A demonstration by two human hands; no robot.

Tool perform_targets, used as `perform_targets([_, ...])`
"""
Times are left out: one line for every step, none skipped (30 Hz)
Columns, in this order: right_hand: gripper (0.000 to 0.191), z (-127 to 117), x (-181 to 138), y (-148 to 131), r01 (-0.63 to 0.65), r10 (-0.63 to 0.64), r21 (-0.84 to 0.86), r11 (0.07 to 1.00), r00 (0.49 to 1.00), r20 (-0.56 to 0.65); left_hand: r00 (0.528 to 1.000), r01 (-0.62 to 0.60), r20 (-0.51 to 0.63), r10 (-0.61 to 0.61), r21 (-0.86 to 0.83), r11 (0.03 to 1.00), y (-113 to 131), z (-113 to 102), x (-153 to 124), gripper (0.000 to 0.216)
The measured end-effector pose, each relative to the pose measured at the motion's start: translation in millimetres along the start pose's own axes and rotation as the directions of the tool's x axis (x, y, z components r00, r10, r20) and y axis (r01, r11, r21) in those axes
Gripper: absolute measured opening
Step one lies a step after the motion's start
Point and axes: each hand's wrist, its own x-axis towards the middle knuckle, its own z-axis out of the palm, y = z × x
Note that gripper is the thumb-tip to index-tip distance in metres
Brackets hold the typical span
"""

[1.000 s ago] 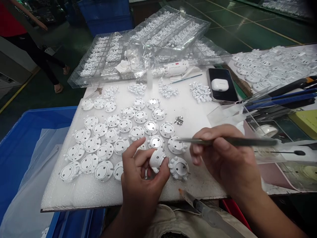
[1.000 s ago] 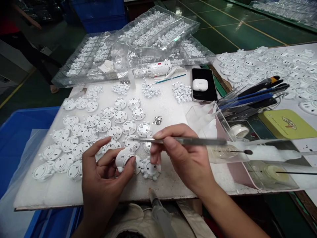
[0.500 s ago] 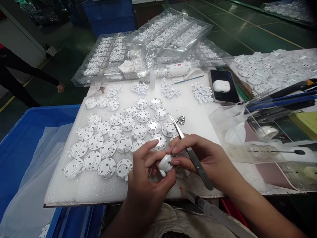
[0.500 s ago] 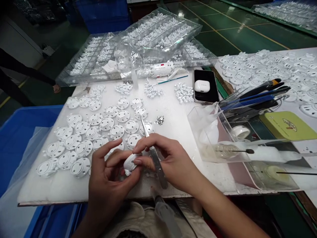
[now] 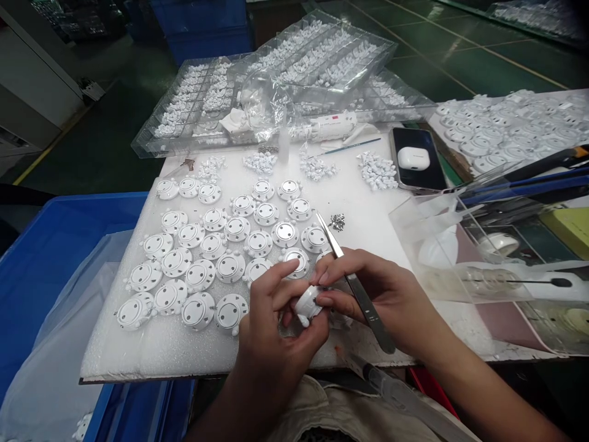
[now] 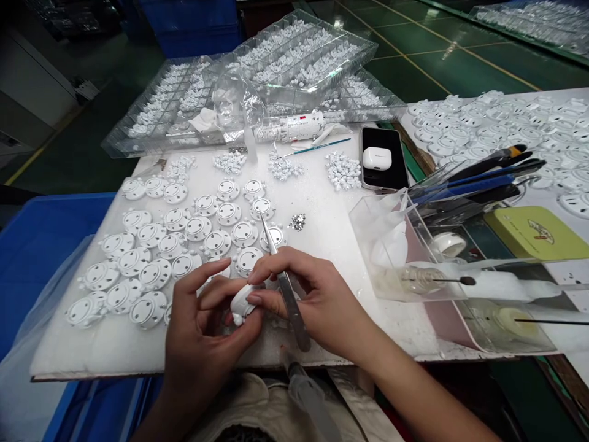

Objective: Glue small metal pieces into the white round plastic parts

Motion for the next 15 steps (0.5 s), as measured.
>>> perform_targets([0.019, 0.1, 0.0, 0.2, 0.001, -0.001, -0.003, 1.000, 1.000, 0.000, 1.000, 0.002, 0.000, -0.002, -0.001, 1.000, 0.1, 0.0, 0.0, 0.061])
perform_targets([0.019, 0.1, 0.0, 0.3, 0.001, -0.001, -0.004, 1.000, 1.000, 0.001, 1.000, 0.004, 0.001, -0.004, -0.003, 1.000, 0.2, 0.1, 0.0, 0.061])
perform_targets([0.019, 0.1, -0.1, 0.4, 0.002, -0.002, -0.006, 1.000, 1.000, 0.002, 1.000, 0.007, 0.003, -0.007, -0.005, 1.000, 0.3, 0.2, 0.1, 0.061])
perform_targets([0.018, -0.1, -0.2, 0.4, 0.005, -0.005, -0.007, 1.000, 1.000, 0.001, 1.000, 0.011, 0.006, -0.011, -0.010, 1.000, 0.4, 0.3, 0.1, 0.061])
perform_targets([0.018, -0.2, -0.3, 0.2, 0.004, -0.004, -0.010, 1.000, 1.000, 0.001, 1.000, 0.015, 0.009, -0.015, -0.015, 1.000, 0.5, 0.5, 0.2, 0.062])
perform_targets([0.018, -0.3, -0.3, -0.2, 0.005, -0.005, -0.013, 1.000, 1.000, 0.001, 1.000, 0.017, 0.013, -0.017, -0.022, 1.000, 0.7, 0.6, 0.2, 0.062])
perform_targets([0.017, -0.4, -0.3, -0.8, 0.003, -0.003, -0.017, 1.000, 1.000, 0.000, 1.000, 0.018, 0.015, -0.018, -0.028, 0.999, 0.9, 0.7, 0.2, 0.062])
perform_targets([0.017, -0.3, -0.2, -1.6, -0.001, 0.001, -0.022, 1.000, 1.000, 0.001, 1.000, 0.018, 0.015, -0.017, -0.035, 0.999, 1.1, 0.8, 0.2, 0.062])
perform_targets([0.016, -0.2, 0.0, -2.5, -0.004, 0.004, -0.026, 1.000, 1.000, 0.002, 1.000, 0.016, 0.013, -0.015, -0.042, 0.999, 1.4, 0.8, 0.2, 0.062])
perform_targets([0.015, 0.1, 0.2, -3.4, -0.008, 0.008, -0.030, 1.000, 1.000, 0.001, 1.000, 0.015, 0.011, -0.014, -0.047, 0.999, 1.8, 0.8, 0.2, 0.062])
perform_targets([0.014, 0.5, 0.4, -4.2, -0.012, 0.012, -0.035, 0.999, 1.000, 0.002, 1.000, 0.017, 0.011, -0.016, -0.050, 0.999, 2.2, 0.7, 0.1, 0.063])
perform_targets([0.013, 0.9, 0.6, -4.7, -0.012, 0.012, -0.042, 0.999, 1.000, 0.001, 1.000, 0.022, 0.013, -0.021, -0.052, 0.998, 2.6, 0.5, 0.0, 0.064])
perform_targets([0.013, 1.3, 0.8, -5.1, -0.013, 0.013, -0.050, 0.999, 1.000, 0.002, 1.000, 0.028, 0.015, -0.028, -0.052, 0.998, 3.1, 0.4, -0.1, 0.065])
perform_targets([0.013, 1.6, 1.0, -5.3, -0.011, 0.011, -0.061, 0.998, 1.000, 0.002, 0.999, 0.033, 0.016, -0.033, -0.047, 0.998, 3.5, 0.3, -0.3, 0.066])
perform_targets([0.014, 1.9, 1.2, -5.3, -0.008, 0.008, -0.075, 0.997, 1.000, 0.001, 0.999, 0.035, 0.015, -0.034, -0.041, 0.999, 3.9, 0.2, -0.4, 0.066])
